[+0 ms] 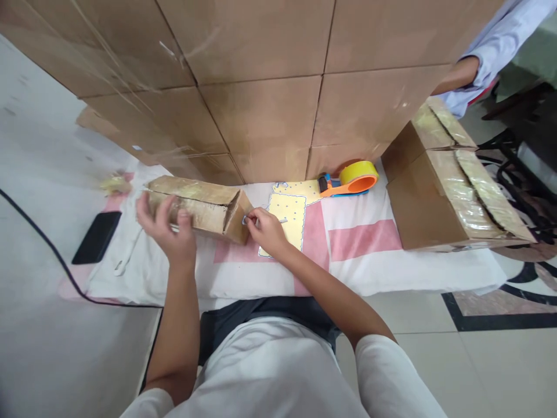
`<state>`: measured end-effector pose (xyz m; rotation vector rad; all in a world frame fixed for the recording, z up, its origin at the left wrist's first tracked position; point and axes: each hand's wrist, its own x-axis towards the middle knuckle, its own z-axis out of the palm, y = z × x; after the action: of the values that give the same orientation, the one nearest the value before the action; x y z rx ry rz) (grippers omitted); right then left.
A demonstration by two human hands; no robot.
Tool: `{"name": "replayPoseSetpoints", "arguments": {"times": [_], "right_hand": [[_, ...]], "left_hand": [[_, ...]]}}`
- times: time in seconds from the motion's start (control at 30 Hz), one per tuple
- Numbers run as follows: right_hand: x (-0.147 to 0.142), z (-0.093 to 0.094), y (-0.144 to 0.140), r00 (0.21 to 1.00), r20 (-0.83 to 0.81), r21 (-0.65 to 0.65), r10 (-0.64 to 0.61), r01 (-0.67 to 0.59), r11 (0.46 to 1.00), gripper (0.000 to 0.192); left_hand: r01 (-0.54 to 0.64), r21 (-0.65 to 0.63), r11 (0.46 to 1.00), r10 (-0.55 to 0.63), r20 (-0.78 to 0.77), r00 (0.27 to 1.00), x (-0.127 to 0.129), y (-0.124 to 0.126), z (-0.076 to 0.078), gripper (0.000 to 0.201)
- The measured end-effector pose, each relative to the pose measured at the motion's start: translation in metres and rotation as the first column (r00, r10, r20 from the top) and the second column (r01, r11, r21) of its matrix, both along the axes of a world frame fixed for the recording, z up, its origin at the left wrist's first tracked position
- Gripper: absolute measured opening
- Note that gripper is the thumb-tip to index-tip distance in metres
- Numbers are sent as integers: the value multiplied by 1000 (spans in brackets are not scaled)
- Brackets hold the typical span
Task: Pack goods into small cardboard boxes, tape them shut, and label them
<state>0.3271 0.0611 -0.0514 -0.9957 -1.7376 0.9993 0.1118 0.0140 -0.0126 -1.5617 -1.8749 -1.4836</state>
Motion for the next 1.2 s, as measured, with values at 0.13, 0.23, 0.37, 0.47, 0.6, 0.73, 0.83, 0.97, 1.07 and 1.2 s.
{"name": "replayPoseSetpoints", "arguments": {"times": [0.13, 0.23, 0.37, 0.47, 0.6, 0.73, 0.83, 0.97, 1.07, 1.2], "right_hand": [[-15, -2, -9, 989, -111, -208, -94, 70, 976, 17], [-23, -2, -13, 969, -200, -306, -144, 78, 949, 21], [-29, -2, -14, 942, -247, -339, -225, 134, 931, 19], [-29, -4, -18, 915, -267, -316, -302, 213, 925, 18], [-26, -7, -31, 938, -221, -152, -266, 236, 960, 14], [-25, -10, -38, 939, -260, -134, -223, 194, 972, 14], [-25, -12, -38, 932, -272, -149, -238, 204, 968, 15], [-25, -12, -37, 922, -299, -178, -247, 201, 963, 19], [-26, -13, -37, 913, -317, -197, -255, 200, 960, 20], [-31, -15, -38, 890, -364, -266, -273, 182, 947, 22]], "left_hand": [[-23, -92, 995, 23, 0, 1000, -3, 4, -6, 40], [-27, -71, 997, 27, -6, 1000, -1, 2, -9, 41], [-33, -52, 998, 32, -17, 999, -1, 2, -8, 42], [-51, -90, 995, 51, -6, 999, 0, 4, -8, 44], [-59, -108, 992, 58, -13, 998, 2, 5, -7, 43], [-66, -104, 992, 64, -20, 998, 3, 5, -7, 43], [-69, -101, 993, 66, -30, 997, 3, 5, -6, 44], [-79, -99, 992, 75, -43, 996, 2, 5, -7, 45], [-64, -94, 994, 61, -34, 998, 2, 4, -7, 44], [-50, -97, 994, 48, -22, 999, 3, 4, -5, 42]]}}
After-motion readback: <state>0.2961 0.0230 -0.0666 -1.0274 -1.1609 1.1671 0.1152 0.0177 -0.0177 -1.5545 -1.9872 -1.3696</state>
